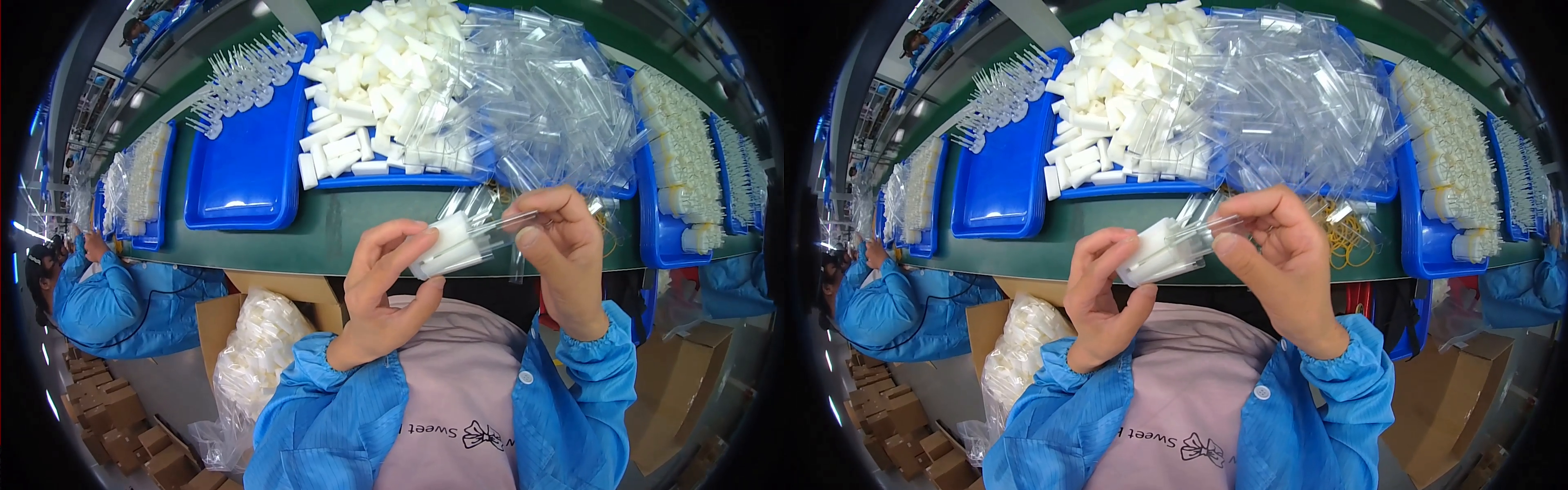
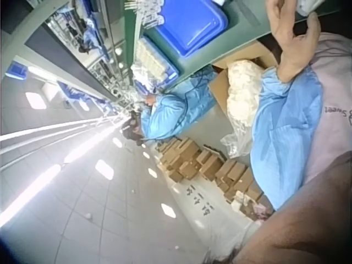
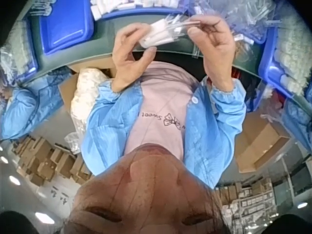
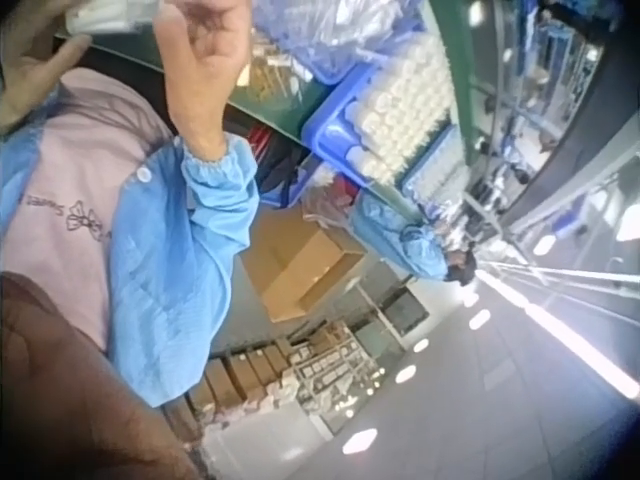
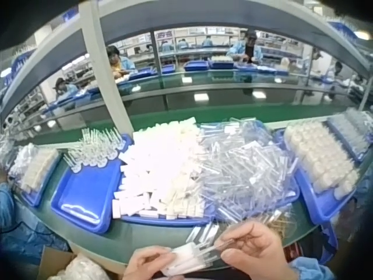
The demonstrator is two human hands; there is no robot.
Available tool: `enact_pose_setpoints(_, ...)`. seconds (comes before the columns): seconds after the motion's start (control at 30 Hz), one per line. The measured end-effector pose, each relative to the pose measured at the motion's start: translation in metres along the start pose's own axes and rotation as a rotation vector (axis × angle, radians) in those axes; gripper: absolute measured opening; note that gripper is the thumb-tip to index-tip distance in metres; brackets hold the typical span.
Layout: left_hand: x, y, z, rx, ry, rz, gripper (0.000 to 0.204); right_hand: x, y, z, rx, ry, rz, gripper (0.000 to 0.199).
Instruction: The person fits foam blocks onto the prongs of a plastic base, slides clear plastic sleeves over them, secures the assembly with a rubber band, and places it onto a tray.
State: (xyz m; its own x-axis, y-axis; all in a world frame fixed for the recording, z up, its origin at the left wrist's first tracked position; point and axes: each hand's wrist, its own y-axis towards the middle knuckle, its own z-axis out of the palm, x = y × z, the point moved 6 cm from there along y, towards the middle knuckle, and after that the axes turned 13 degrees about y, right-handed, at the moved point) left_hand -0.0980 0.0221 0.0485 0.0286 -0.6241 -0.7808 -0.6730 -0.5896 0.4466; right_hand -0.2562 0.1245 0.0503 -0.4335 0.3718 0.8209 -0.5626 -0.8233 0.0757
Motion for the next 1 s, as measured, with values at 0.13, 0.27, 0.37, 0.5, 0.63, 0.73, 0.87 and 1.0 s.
enact_pose_setpoints(0.13,-0.003,0.003,-0.003,0.026,-0.041,0.016,0.044,0.003,-0.003,0.002,0.017,-0.038,-0.046,0.023)
enact_pose_setpoints(0.27,-0.005,0.005,0.0,0.031,-0.05,0.062,0.038,0.001,-0.005,-0.001,-0.006,-0.009,-0.063,0.024)
enact_pose_setpoints(0.37,-0.007,0.008,0.001,0.049,-0.072,0.057,0.035,0.001,-0.004,-0.004,-0.003,0.017,-0.039,0.023)
enact_pose_setpoints(0.5,-0.006,0.009,0.004,0.09,-0.097,0.023,0.033,0.003,-0.003,-0.005,0.0,0.032,-0.035,0.024)
enact_pose_setpoints(0.63,-0.003,0.01,0.007,0.111,-0.114,0.008,0.033,0.003,0.0,-0.005,-0.032,0.017,-0.005,0.026)
enact_pose_setpoints(0.73,0.0,0.01,0.008,0.121,-0.153,-0.008,0.034,0.002,0.001,-0.009,-0.032,0.006,-0.001,0.026)
enact_pose_setpoints(0.87,0.002,0.01,0.007,0.093,-0.163,-0.048,0.035,-0.002,0.002,-0.009,0.019,0.001,-0.015,0.025)
enact_pose_setpoints(1.0,0.003,0.01,0.008,0.079,-0.17,-0.086,0.034,0.004,0.002,-0.005,0.047,-0.064,-0.093,0.025)
